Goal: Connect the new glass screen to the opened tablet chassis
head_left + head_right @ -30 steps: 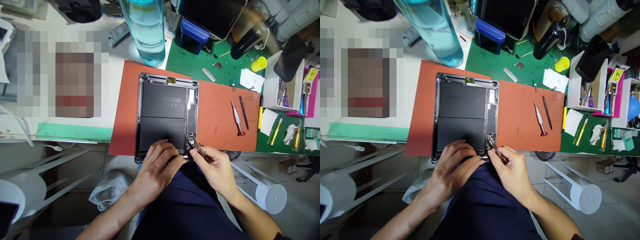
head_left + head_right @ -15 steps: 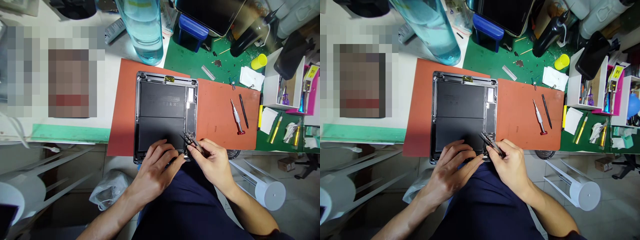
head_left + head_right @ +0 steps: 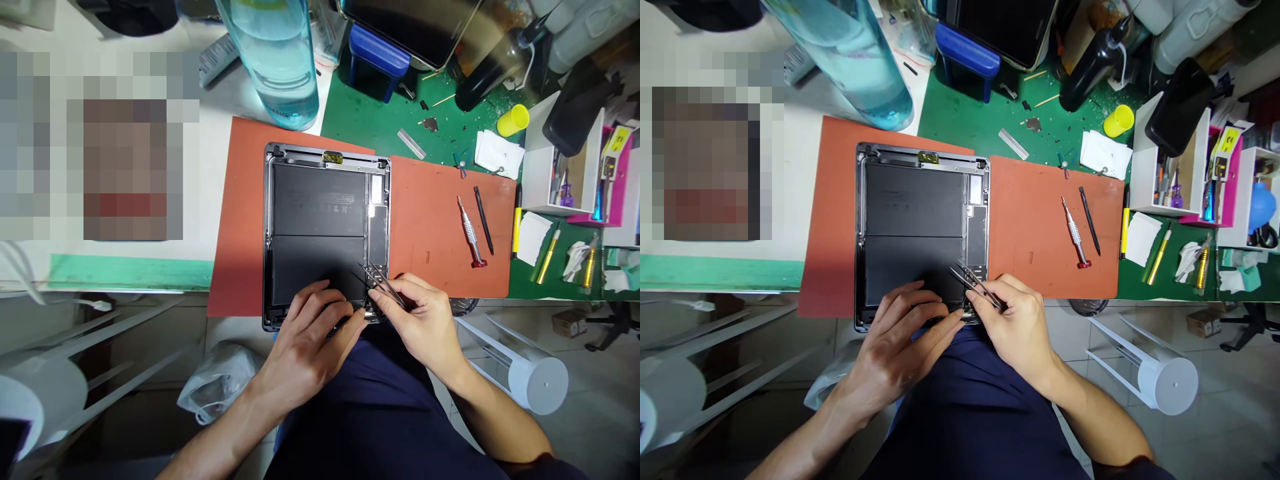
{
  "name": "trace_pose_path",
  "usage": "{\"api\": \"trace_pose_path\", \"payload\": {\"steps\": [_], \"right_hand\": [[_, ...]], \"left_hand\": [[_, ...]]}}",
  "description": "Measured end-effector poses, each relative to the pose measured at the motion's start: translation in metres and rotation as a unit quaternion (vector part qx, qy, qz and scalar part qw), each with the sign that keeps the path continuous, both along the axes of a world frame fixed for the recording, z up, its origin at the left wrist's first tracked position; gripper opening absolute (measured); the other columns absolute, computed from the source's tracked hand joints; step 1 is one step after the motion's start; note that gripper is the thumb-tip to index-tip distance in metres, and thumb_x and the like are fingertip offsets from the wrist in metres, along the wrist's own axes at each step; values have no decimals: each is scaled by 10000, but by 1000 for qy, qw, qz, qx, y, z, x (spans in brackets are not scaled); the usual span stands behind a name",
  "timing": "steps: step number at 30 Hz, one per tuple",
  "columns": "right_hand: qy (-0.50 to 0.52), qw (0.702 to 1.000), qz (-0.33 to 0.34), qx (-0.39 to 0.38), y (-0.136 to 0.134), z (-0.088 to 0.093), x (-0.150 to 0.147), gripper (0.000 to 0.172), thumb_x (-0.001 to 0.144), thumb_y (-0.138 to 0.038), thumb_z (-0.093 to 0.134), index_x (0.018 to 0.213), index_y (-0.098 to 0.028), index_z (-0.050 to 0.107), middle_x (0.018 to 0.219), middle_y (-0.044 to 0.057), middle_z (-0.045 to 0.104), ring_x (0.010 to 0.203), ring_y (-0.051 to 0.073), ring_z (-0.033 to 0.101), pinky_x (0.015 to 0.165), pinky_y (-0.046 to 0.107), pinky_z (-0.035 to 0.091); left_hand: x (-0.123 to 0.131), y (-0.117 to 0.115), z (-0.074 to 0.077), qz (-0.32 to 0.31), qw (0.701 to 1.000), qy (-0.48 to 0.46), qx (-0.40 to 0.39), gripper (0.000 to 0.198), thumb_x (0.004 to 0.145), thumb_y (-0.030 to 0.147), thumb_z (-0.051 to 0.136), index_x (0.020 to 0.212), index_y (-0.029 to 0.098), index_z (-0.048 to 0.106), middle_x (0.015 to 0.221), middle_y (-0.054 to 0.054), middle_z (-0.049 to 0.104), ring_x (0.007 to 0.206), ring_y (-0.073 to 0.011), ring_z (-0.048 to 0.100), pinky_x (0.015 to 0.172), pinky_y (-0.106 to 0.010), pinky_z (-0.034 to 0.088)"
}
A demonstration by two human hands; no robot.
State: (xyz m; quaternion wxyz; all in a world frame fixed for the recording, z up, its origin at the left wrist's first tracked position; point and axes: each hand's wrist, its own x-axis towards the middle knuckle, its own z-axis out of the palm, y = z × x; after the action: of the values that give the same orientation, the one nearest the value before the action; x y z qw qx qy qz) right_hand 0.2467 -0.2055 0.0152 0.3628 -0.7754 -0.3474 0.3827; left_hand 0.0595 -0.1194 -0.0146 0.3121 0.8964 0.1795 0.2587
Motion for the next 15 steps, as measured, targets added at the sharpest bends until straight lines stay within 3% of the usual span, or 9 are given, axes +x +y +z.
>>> {"api": "trace_pose_path", "payload": {"steps": [4,9,15], "right_hand": [[13,1000,-1,-8,1,0,1,210,974,-334,741,802,-213,757,742,-10,593,637,135,508,615,297,392],[15,1000,11,-15,0,2,6,401,1026,-373,656,661,-211,624,673,-27,478,614,130,430,587,303,337],[29,1000,-1,-6,0,0,8,298,969,-371,742,721,-208,714,722,-12,557,645,138,474,622,299,386]], "left_hand": [[0,0,-1,2,1000,1,4,300,916,59,757,1197,154,710,1017,-60,733,1060,-215,643,1073,-528,555],[3,1,0,5,1000,2,17,301,898,49,769,1174,156,716,985,-57,732,1028,-220,654,1049,-528,571],[3,0,4,21,1000,1,12,301,868,25,780,1129,164,724,992,-60,716,1016,-223,659,1057,-520,571]]}}
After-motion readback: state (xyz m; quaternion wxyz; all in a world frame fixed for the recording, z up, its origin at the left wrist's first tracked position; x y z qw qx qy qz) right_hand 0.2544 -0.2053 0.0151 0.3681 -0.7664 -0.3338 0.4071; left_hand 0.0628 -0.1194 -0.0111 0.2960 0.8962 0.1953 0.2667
